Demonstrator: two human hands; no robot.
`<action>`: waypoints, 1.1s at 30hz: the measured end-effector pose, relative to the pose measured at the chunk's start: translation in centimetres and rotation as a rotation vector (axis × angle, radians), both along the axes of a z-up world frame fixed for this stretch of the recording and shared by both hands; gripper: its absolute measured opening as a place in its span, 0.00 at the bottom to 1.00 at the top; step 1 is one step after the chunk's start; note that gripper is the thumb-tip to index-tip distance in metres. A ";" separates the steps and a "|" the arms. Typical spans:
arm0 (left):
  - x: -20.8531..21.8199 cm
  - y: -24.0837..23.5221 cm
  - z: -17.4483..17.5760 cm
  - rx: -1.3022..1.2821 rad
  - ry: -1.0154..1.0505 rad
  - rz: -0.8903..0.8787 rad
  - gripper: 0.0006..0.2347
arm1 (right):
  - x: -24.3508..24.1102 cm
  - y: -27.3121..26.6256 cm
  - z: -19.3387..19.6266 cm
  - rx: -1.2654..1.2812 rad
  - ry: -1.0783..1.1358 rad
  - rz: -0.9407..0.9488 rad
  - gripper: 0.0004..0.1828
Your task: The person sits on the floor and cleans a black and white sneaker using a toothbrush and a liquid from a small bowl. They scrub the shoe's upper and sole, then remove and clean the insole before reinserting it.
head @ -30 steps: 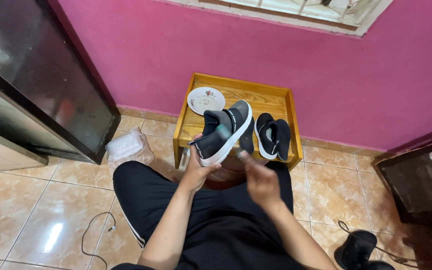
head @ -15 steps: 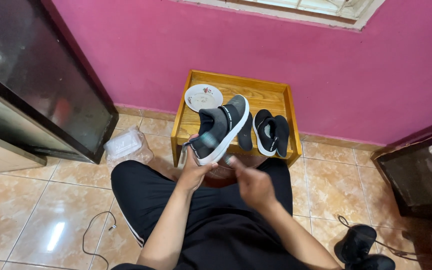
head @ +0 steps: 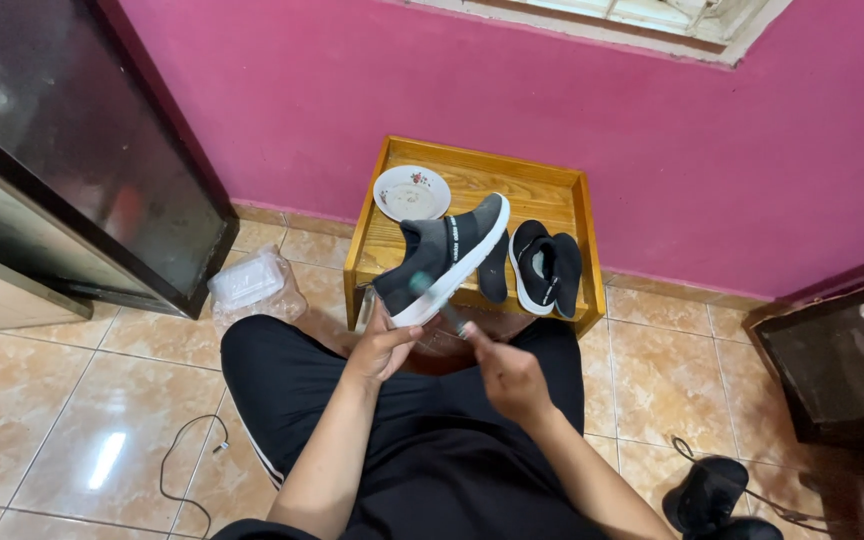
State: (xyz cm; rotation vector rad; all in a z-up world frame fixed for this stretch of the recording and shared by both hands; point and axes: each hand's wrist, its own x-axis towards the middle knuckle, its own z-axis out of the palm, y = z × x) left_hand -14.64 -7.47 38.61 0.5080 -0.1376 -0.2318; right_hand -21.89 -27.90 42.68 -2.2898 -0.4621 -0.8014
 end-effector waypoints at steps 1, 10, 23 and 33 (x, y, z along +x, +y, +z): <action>0.2 0.2 -0.7 0.002 0.013 -0.003 0.45 | -0.3 0.0 0.0 -0.022 0.026 0.061 0.22; 1.2 1.6 -4.0 0.062 0.090 -0.007 0.46 | 0.3 1.5 0.8 -0.047 0.078 0.140 0.10; 3.5 12.8 -12.7 -0.048 0.248 0.277 0.34 | 18.6 -5.0 -18.7 0.216 0.771 -0.293 0.19; 4.9 10.6 -11.7 -0.069 0.296 0.274 0.35 | 28.1 1.1 -12.8 0.057 0.894 -0.360 0.21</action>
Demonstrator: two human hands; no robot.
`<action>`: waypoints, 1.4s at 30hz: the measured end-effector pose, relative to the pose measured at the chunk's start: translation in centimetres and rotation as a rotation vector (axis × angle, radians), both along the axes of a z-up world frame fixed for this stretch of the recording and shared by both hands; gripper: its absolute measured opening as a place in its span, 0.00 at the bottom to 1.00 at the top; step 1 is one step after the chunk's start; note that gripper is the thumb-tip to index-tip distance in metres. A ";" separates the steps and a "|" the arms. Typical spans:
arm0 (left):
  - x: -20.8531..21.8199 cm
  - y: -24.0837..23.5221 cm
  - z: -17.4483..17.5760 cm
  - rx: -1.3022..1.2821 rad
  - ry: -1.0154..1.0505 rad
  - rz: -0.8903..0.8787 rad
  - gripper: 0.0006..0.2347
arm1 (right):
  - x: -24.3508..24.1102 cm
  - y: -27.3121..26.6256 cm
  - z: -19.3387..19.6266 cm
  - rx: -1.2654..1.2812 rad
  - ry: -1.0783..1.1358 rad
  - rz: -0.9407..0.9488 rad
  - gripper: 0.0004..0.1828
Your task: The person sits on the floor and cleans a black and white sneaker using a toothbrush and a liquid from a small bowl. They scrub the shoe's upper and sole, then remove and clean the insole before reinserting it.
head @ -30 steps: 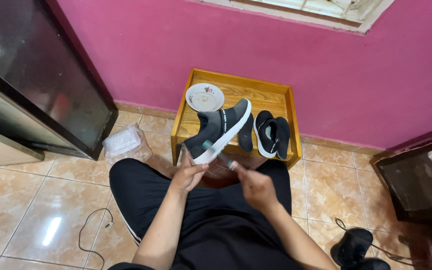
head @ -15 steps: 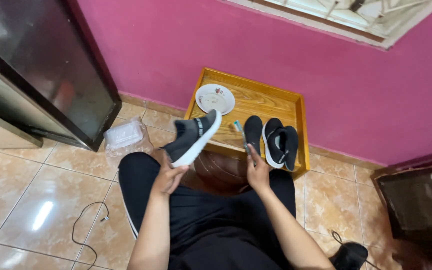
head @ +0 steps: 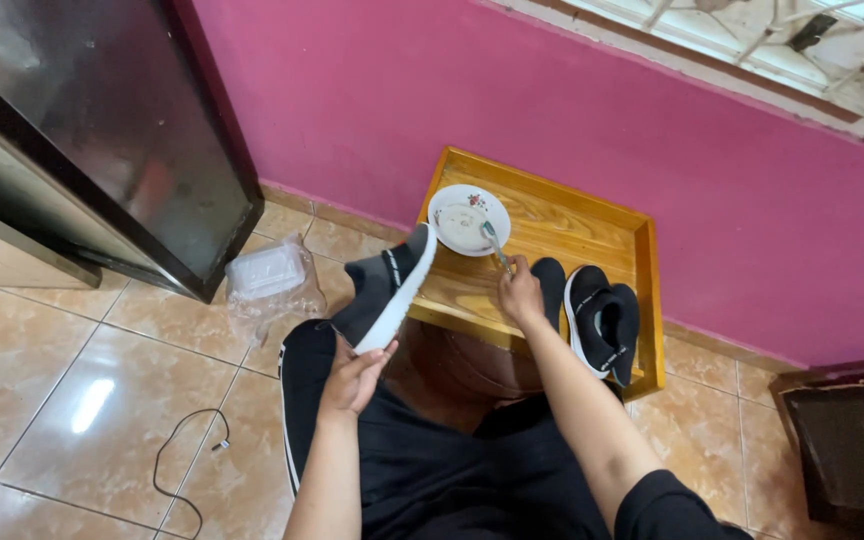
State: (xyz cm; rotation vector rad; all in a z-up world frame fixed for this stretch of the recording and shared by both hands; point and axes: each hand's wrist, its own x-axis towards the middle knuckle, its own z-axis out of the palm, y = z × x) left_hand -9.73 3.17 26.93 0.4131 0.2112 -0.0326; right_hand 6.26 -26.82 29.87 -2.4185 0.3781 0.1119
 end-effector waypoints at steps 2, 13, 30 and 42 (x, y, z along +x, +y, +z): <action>-0.2 -0.3 0.6 0.119 0.053 -0.020 0.37 | 1.5 0.3 1.0 -0.234 0.064 0.081 0.16; 0.6 -1.9 2.1 0.290 0.152 -0.059 0.44 | 1.4 2.0 8.2 -0.455 0.089 0.241 0.19; 1.4 -3.4 0.1 0.290 0.125 -0.106 0.45 | 0.2 -5.0 -5.8 0.275 -0.191 -0.038 0.19; 1.4 -3.9 0.1 0.308 0.075 -0.105 0.47 | -4.7 -1.9 -2.0 0.846 -0.152 -0.324 0.19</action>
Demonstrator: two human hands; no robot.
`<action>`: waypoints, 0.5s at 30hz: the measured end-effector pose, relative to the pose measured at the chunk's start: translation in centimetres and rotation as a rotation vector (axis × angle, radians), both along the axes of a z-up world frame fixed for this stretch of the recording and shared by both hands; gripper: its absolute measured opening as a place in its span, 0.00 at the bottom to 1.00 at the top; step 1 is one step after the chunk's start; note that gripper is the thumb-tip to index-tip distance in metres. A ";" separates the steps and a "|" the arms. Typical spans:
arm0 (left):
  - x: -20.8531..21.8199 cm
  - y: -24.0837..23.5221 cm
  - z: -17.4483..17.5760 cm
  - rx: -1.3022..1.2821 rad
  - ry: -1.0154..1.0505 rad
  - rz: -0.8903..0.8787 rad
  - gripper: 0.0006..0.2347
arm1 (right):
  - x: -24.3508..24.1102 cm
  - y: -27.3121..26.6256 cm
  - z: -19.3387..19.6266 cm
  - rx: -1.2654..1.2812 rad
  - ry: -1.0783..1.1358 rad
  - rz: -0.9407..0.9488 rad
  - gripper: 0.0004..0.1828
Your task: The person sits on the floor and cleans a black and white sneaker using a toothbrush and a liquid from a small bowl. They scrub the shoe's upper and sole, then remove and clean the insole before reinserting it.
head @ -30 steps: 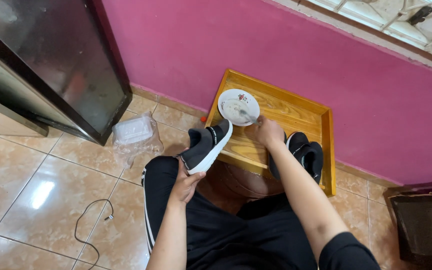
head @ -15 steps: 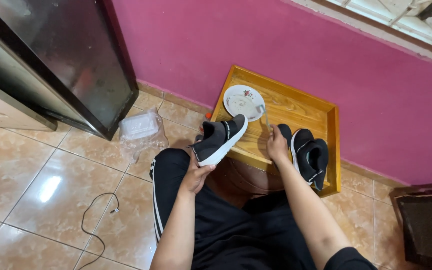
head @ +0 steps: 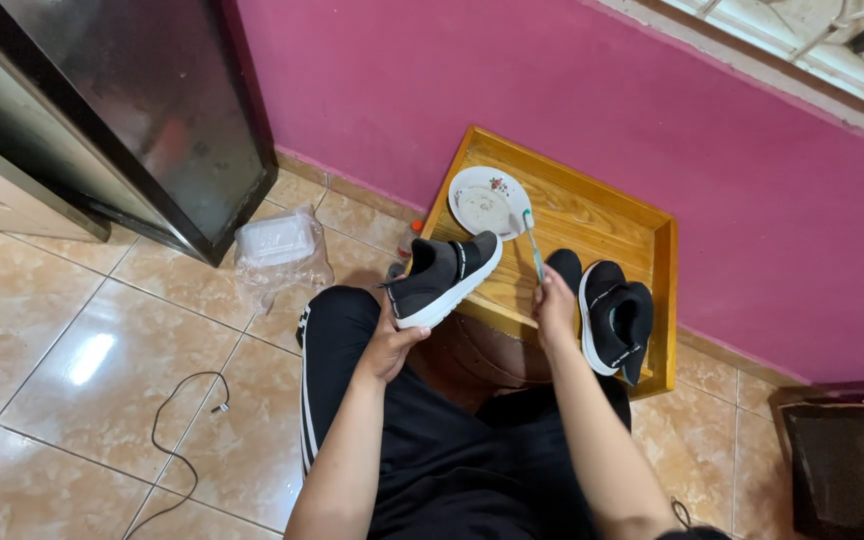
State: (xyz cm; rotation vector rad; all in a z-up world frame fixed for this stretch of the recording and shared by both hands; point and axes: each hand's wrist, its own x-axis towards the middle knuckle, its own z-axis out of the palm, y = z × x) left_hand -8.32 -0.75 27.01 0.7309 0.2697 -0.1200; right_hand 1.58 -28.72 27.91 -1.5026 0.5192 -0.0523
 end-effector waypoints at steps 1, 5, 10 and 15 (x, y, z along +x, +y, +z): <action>0.1 0.0 -0.1 0.008 -0.010 -0.001 0.47 | -1.5 0.4 0.8 -0.003 -0.023 0.050 0.20; -0.5 -0.4 0.8 0.019 -0.074 0.002 0.45 | -8.5 0.8 2.2 -0.034 -0.120 0.131 0.23; -1.8 -1.8 3.7 0.000 -0.125 -0.040 0.45 | -17.4 -0.5 2.9 -0.460 -0.340 0.187 0.21; -2.1 -4.8 6.5 -0.010 -0.205 -0.095 0.45 | -20.1 0.6 9.3 -0.600 -0.624 0.223 0.22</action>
